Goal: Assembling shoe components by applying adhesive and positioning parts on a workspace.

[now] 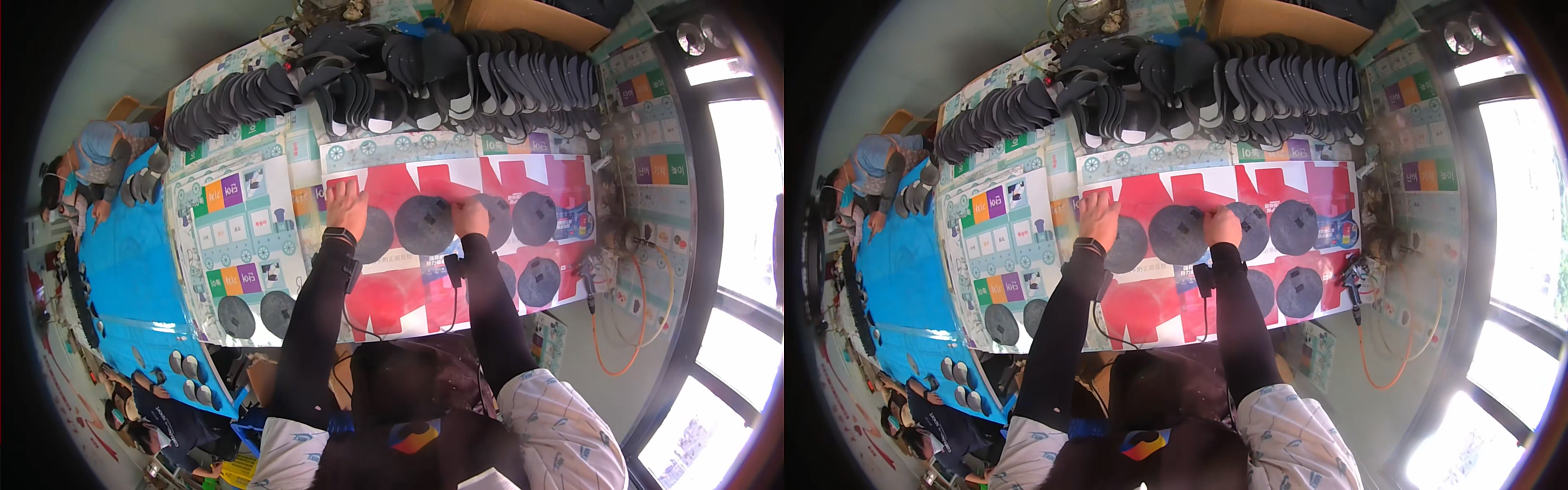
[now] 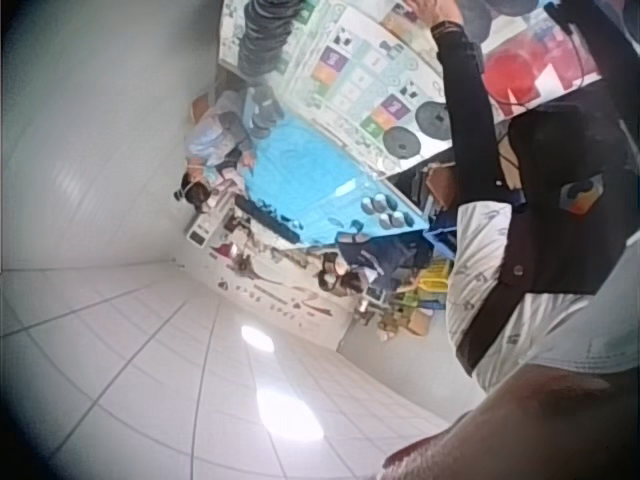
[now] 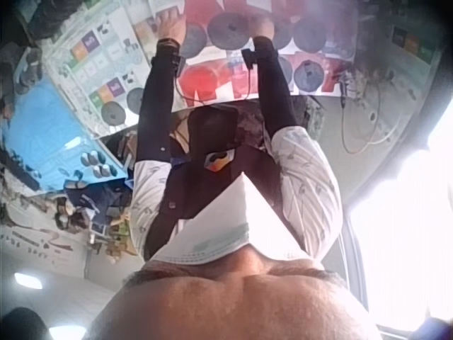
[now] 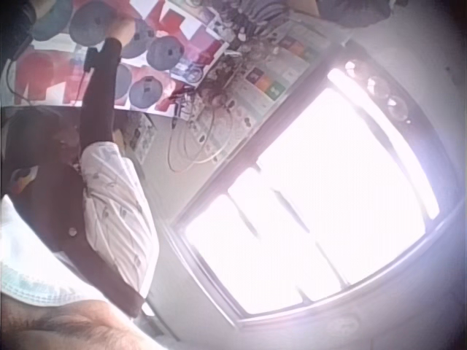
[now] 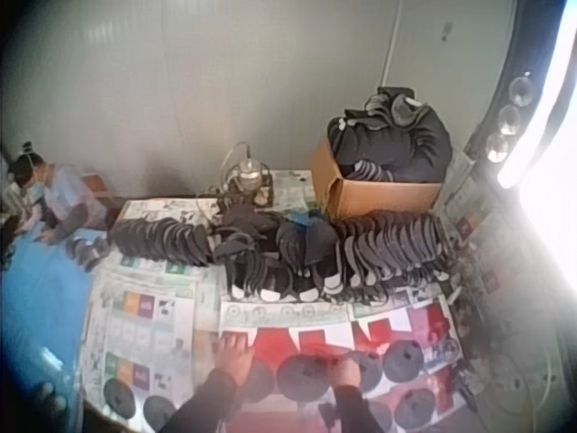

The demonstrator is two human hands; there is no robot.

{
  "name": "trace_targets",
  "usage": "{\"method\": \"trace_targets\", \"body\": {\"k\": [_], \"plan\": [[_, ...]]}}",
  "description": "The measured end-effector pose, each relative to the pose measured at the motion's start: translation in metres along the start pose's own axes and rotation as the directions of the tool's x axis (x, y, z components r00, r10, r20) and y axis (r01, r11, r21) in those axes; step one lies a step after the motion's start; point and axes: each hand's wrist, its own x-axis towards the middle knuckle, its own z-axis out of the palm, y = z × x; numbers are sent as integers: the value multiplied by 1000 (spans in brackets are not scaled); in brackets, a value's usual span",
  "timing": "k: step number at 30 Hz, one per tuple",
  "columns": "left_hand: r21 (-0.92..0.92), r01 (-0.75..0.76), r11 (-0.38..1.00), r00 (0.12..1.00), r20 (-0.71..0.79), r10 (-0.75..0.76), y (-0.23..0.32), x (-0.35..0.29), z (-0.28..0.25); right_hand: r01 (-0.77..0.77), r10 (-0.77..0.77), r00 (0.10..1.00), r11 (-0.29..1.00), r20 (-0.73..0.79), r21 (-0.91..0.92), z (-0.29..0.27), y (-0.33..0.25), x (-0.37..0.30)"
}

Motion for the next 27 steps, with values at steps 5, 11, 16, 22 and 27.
{"method": "trace_targets", "body": {"k": [5, 11, 16, 22, 27], "plan": [[-31, 38, 999, 998, 52, -36, 4, 2, -6, 27, -28, 999, 994, -15, -104, -2, -8, 1], [-64, -34, 997, 996, -82, 28, -4, -3, -14, 134, -127, 991, 961, 44, -240, -1, -13, 7], [-192, -124, 974, 992, -41, 119, 2, -6, -43, 183, -161, 981, 951, 103, -250, 3, 3, 23], [-449, -3, 893, 995, 88, 48, -11, -56, -106, 303, -209, 904, 929, 372, -214, -5, -14, 20], [-842, 316, 437, 936, 200, -290, -83, -110, -167, 788, -813, 447, 555, 372, 266, -62, 5, 3]]}}
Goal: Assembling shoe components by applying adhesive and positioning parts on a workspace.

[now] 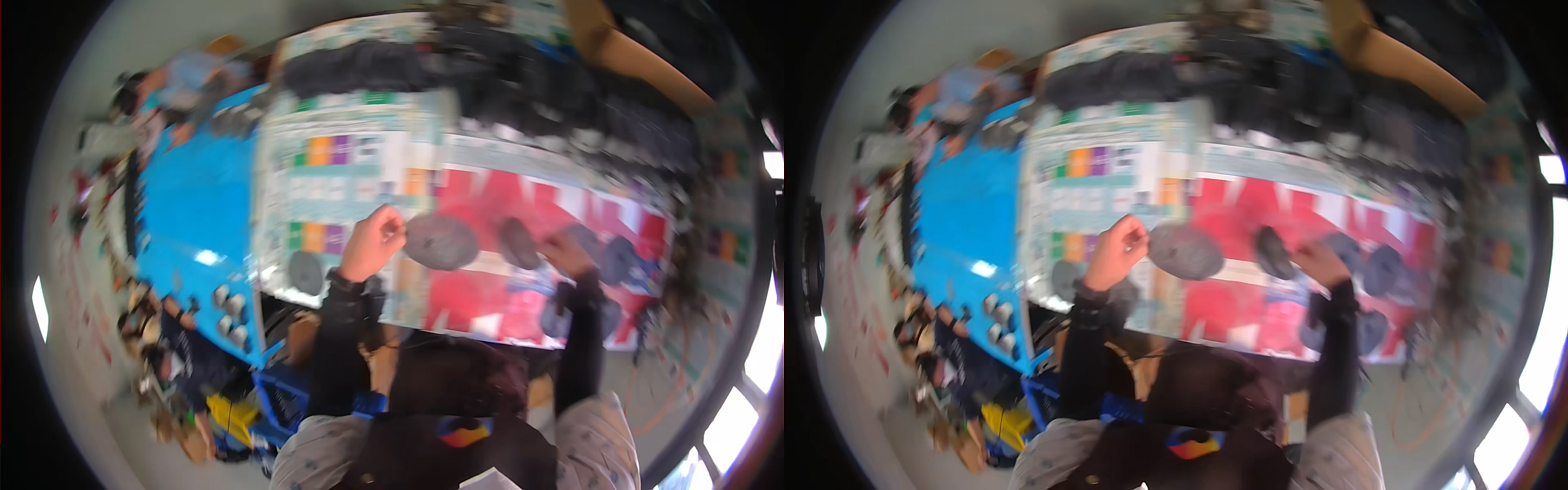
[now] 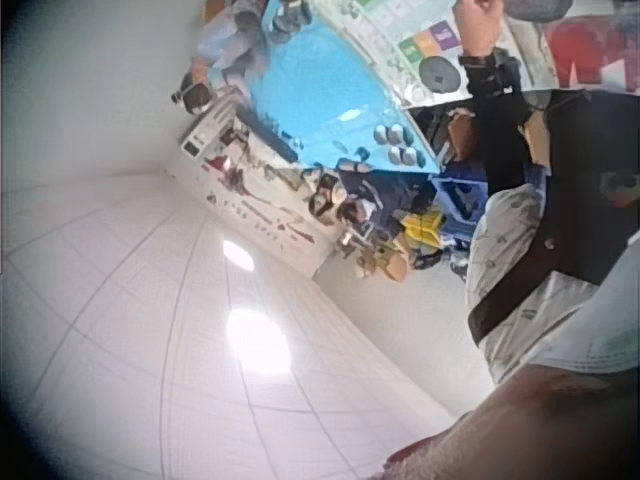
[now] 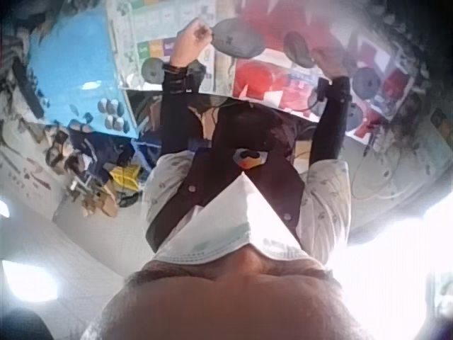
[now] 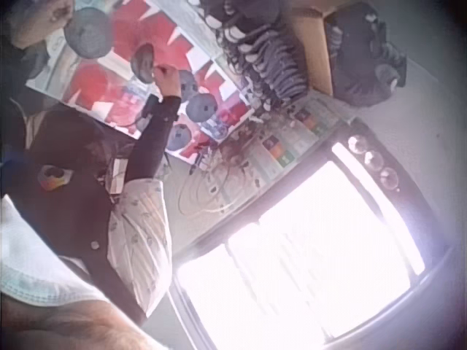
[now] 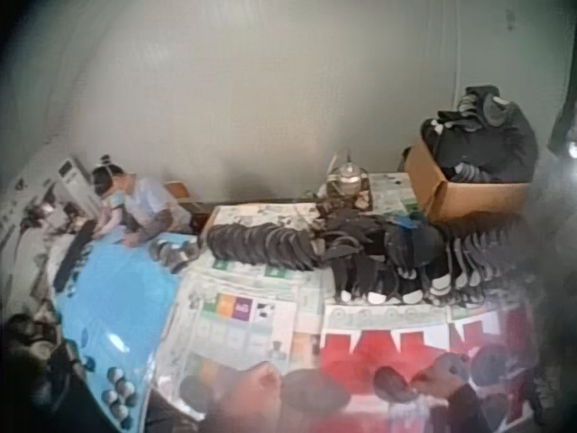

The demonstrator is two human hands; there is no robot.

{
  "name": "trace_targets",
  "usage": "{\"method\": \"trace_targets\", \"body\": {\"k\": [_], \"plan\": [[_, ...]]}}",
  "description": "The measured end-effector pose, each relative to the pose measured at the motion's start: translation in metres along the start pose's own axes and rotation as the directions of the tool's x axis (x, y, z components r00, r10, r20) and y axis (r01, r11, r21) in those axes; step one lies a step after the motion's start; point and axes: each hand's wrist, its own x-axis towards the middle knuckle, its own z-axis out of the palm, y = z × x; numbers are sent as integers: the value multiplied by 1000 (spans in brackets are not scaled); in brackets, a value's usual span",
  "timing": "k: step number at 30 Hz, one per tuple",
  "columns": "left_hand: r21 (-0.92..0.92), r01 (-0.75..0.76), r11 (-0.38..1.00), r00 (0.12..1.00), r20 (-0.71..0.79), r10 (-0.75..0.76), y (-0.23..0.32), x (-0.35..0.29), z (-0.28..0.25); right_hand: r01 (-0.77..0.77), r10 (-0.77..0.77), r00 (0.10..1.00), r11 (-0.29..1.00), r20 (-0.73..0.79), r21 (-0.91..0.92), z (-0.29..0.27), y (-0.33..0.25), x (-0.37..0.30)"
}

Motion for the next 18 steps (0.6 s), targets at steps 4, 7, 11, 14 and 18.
{"method": "trace_targets", "body": {"k": [4, 7, 11, 14, 18], "plan": [[-296, 158, 942, 927, -284, -245, -88, -35, -103, -531, 451, 824, 405, 342, 744, -27, -125, 33], [-384, 183, 905, 800, -477, -364, -186, -72, -174, -371, 429, 895, 570, 119, 733, 11, -191, 76], [-355, 288, 889, 642, -618, -455, -324, -114, -229, -340, 349, 919, 475, 182, 811, 76, -255, 160], [-278, 385, 880, 567, -681, -463, -372, -97, -215, -202, 410, 902, 123, 135, 972, 134, -261, 202], [37, 312, 949, 592, -789, -164, -398, -110, -216, -148, 311, 944, 103, 109, 984, 186, -276, 247]]}}
